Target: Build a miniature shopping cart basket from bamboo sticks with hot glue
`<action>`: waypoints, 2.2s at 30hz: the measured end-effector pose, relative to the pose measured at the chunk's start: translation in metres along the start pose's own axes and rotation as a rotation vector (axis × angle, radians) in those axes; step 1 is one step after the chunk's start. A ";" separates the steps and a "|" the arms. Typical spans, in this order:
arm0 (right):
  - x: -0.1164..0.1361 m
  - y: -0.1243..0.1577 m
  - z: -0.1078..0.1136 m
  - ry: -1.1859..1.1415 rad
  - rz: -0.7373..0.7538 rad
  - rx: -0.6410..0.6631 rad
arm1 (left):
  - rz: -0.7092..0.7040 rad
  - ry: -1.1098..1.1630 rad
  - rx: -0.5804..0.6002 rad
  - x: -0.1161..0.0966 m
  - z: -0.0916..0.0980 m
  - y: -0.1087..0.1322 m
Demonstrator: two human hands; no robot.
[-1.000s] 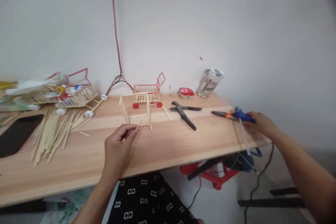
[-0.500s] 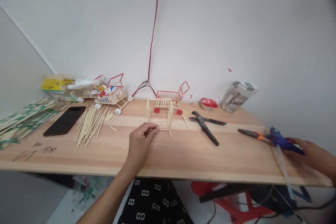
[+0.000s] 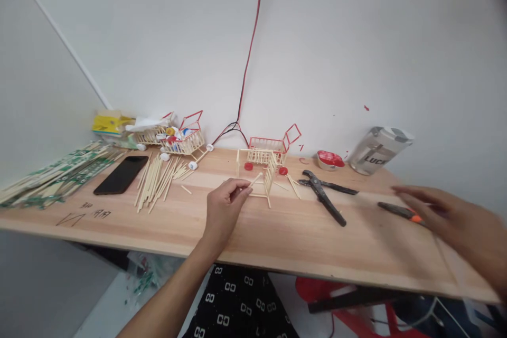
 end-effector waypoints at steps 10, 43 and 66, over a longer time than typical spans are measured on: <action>0.222 0.107 -0.112 -0.580 0.261 0.385 | 0.239 0.250 -0.055 0.016 -0.021 0.017; 0.328 0.095 -0.099 -0.046 0.815 0.095 | 0.047 -0.002 -0.217 0.015 0.024 -0.015; 0.340 0.092 -0.123 0.099 0.943 0.068 | 0.087 -0.058 -0.224 0.033 0.015 -0.021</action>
Point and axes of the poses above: each hand's wrist, its own y-axis away from the middle knuckle, its own z-axis out of the back of the hand, x = y × z, the point moved 10 cm from there along -y, towards the middle knuckle, and after that the axes turned 9 degrees about -z, right-handed, at the moved point
